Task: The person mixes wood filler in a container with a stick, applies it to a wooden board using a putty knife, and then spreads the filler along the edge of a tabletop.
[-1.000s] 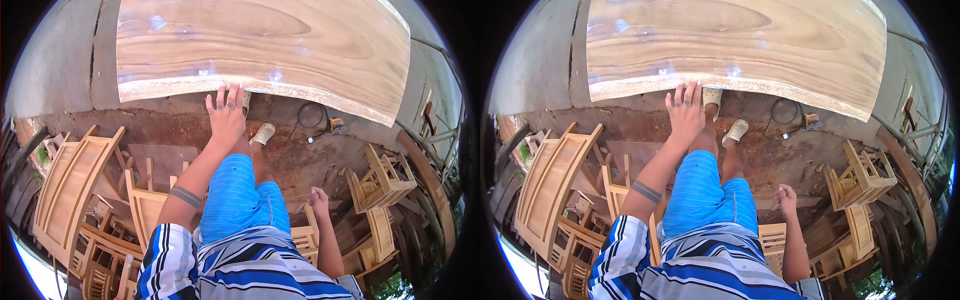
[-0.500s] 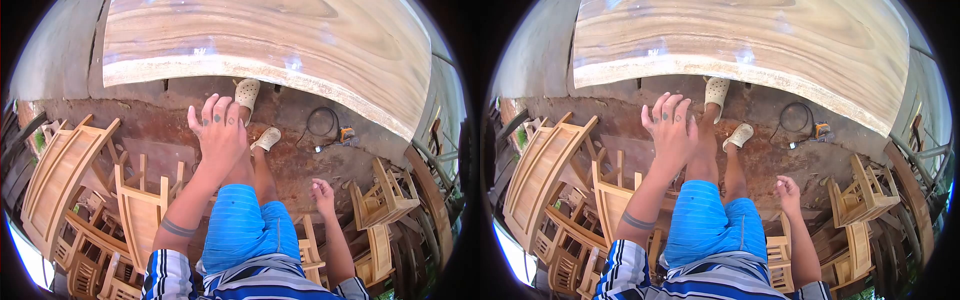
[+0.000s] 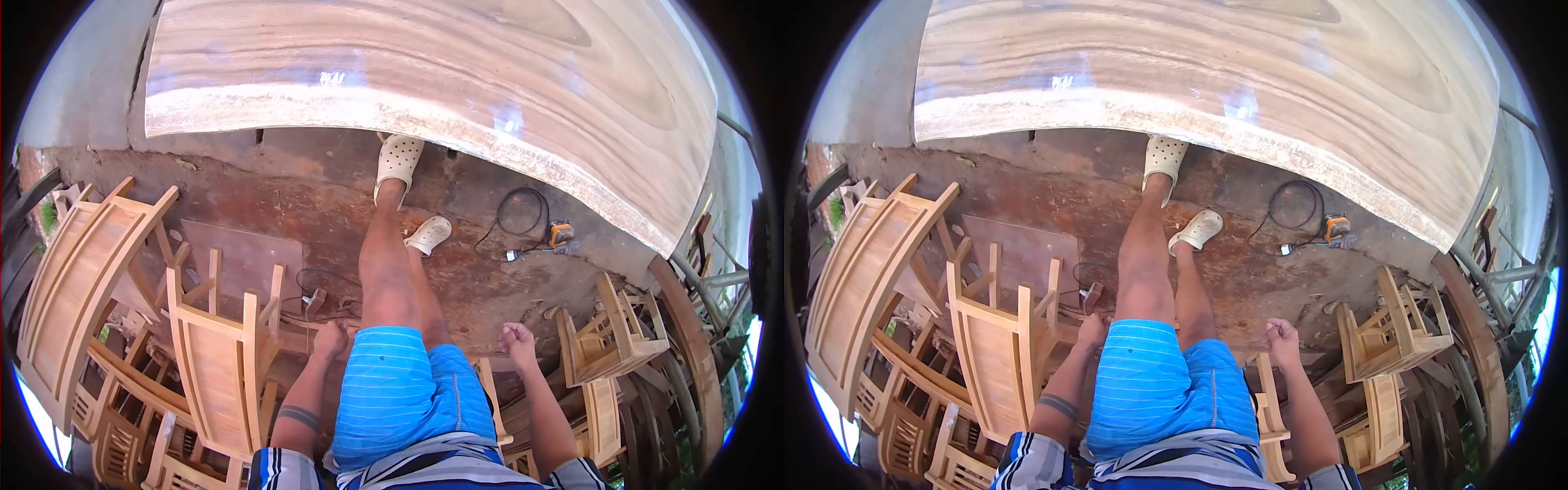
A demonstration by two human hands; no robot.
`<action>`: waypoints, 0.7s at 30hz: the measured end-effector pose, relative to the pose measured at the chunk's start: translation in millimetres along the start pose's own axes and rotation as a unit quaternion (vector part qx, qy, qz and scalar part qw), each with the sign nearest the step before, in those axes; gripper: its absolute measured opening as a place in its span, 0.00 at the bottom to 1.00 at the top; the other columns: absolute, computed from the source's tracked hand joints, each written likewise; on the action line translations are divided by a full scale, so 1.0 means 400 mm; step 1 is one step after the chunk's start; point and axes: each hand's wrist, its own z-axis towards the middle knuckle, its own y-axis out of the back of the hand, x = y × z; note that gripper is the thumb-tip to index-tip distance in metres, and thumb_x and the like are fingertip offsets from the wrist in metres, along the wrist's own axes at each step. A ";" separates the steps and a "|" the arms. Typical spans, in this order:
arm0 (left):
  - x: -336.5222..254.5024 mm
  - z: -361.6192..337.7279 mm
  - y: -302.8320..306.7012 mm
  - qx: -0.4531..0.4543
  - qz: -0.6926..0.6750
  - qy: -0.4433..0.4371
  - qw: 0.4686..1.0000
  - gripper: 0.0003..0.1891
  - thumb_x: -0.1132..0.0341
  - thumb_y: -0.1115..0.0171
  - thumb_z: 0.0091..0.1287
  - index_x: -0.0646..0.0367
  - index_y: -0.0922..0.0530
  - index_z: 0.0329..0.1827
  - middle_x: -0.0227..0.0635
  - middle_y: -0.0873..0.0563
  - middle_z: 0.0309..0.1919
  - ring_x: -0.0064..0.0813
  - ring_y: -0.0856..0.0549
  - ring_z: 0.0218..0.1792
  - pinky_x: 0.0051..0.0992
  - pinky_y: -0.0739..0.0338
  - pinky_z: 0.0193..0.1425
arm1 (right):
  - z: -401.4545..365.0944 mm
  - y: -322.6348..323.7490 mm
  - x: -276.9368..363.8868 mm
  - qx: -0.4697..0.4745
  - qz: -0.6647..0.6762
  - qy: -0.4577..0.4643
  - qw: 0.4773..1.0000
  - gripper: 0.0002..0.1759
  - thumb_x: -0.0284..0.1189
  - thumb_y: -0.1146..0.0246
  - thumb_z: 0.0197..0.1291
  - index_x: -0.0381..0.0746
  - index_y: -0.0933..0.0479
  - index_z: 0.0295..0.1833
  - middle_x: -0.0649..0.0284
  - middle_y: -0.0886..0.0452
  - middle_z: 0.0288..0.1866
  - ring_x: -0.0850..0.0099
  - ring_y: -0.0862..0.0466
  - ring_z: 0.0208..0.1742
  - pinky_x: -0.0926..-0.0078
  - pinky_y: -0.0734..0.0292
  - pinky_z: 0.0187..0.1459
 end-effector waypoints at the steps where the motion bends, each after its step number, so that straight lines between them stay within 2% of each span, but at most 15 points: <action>1: 0.003 -0.004 -0.002 0.011 -0.017 0.007 1.000 0.20 0.54 0.47 0.71 0.64 0.19 0.43 0.58 0.15 0.42 0.57 0.16 0.48 0.49 0.22 0.53 | 0.008 0.000 0.029 0.000 0.006 0.002 1.000 0.11 0.33 0.39 0.69 0.39 0.24 0.51 0.67 0.18 0.32 0.81 0.21 0.29 0.82 0.26 0.29; 3: -0.003 -0.003 0.002 0.032 -0.050 0.019 0.998 0.21 0.52 0.47 0.71 0.64 0.18 0.43 0.59 0.15 0.42 0.57 0.16 0.48 0.49 0.23 0.53 | 0.013 -0.009 0.099 -0.004 0.007 0.005 1.000 0.12 0.34 0.40 0.69 0.39 0.24 0.52 0.67 0.19 0.33 0.81 0.21 0.29 0.82 0.26 0.29; 6: -0.043 0.007 0.048 0.049 -0.025 0.020 0.998 0.22 0.50 0.47 0.70 0.63 0.17 0.43 0.60 0.15 0.41 0.55 0.16 0.49 0.48 0.23 0.55 | 0.016 -0.032 0.152 0.016 0.021 0.034 0.999 0.12 0.34 0.40 0.69 0.39 0.24 0.53 0.67 0.18 0.34 0.81 0.21 0.30 0.82 0.26 0.31; 7: -0.067 -0.004 0.078 0.039 -0.027 0.007 0.999 0.19 0.54 0.43 0.68 0.64 0.17 0.39 0.59 0.15 0.41 0.54 0.16 0.47 0.46 0.22 0.53 | 0.012 -0.047 0.173 0.015 0.029 0.025 0.999 0.11 0.31 0.40 0.69 0.36 0.24 0.52 0.66 0.18 0.33 0.81 0.22 0.29 0.82 0.27 0.32; 10: -0.095 -0.033 0.128 -0.009 -0.083 -0.050 0.995 0.12 0.62 0.38 0.61 0.64 0.17 0.37 0.57 0.14 0.37 0.54 0.14 0.42 0.43 0.20 0.48 | 0.010 -0.087 0.204 0.064 0.018 0.025 0.998 0.12 0.31 0.39 0.69 0.35 0.24 0.52 0.65 0.18 0.33 0.80 0.21 0.30 0.81 0.26 0.32; 11: -0.083 -0.036 0.113 -0.066 -0.118 -0.096 0.986 0.07 0.69 0.35 0.55 0.64 0.17 0.33 0.54 0.14 0.31 0.53 0.14 0.37 0.41 0.19 0.42 | 0.014 -0.093 0.198 0.089 0.036 0.034 0.995 0.12 0.32 0.39 0.69 0.35 0.24 0.52 0.65 0.17 0.34 0.80 0.21 0.30 0.81 0.25 0.32; 14: -0.051 -0.030 0.075 -0.045 -0.174 -0.107 0.978 0.05 0.70 0.35 0.54 0.64 0.17 0.30 0.52 0.14 0.27 0.52 0.13 0.34 0.41 0.19 0.40 | 0.021 -0.108 0.169 0.070 0.047 0.036 0.996 0.12 0.32 0.40 0.69 0.35 0.24 0.52 0.65 0.17 0.34 0.80 0.20 0.31 0.81 0.25 0.32; 15: -0.037 -0.030 0.050 -0.074 -0.181 -0.132 0.972 0.06 0.70 0.36 0.57 0.66 0.17 0.29 0.53 0.14 0.27 0.50 0.13 0.33 0.40 0.20 0.38 | 0.031 -0.110 0.146 0.076 0.046 0.040 0.995 0.12 0.32 0.40 0.70 0.35 0.24 0.52 0.65 0.17 0.34 0.80 0.20 0.31 0.81 0.25 0.32; 18: -0.008 -0.031 -0.046 -0.089 -0.179 -0.103 0.974 0.08 0.70 0.38 0.61 0.67 0.17 0.30 0.55 0.15 0.27 0.49 0.13 0.33 0.40 0.21 0.37 | 0.061 -0.066 0.060 0.086 0.029 0.052 0.995 0.12 0.32 0.40 0.70 0.36 0.24 0.52 0.65 0.17 0.34 0.80 0.20 0.30 0.81 0.25 0.32; 19: -0.012 -0.044 -0.080 -0.068 -0.197 -0.055 0.976 0.10 0.69 0.40 0.64 0.68 0.17 0.32 0.57 0.16 0.28 0.50 0.13 0.33 0.40 0.22 0.37 | 0.063 -0.048 0.028 0.081 0.029 0.050 0.995 0.12 0.32 0.40 0.70 0.36 0.24 0.52 0.65 0.17 0.34 0.80 0.20 0.30 0.81 0.25 0.32; 21: -0.026 -0.082 -0.163 -0.046 -0.202 -0.036 0.978 0.10 0.68 0.41 0.65 0.67 0.18 0.32 0.57 0.16 0.28 0.51 0.14 0.34 0.41 0.22 0.38 | 0.070 -0.003 -0.047 0.070 0.039 0.058 0.995 0.12 0.33 0.40 0.70 0.37 0.24 0.51 0.64 0.17 0.33 0.79 0.20 0.29 0.81 0.25 0.31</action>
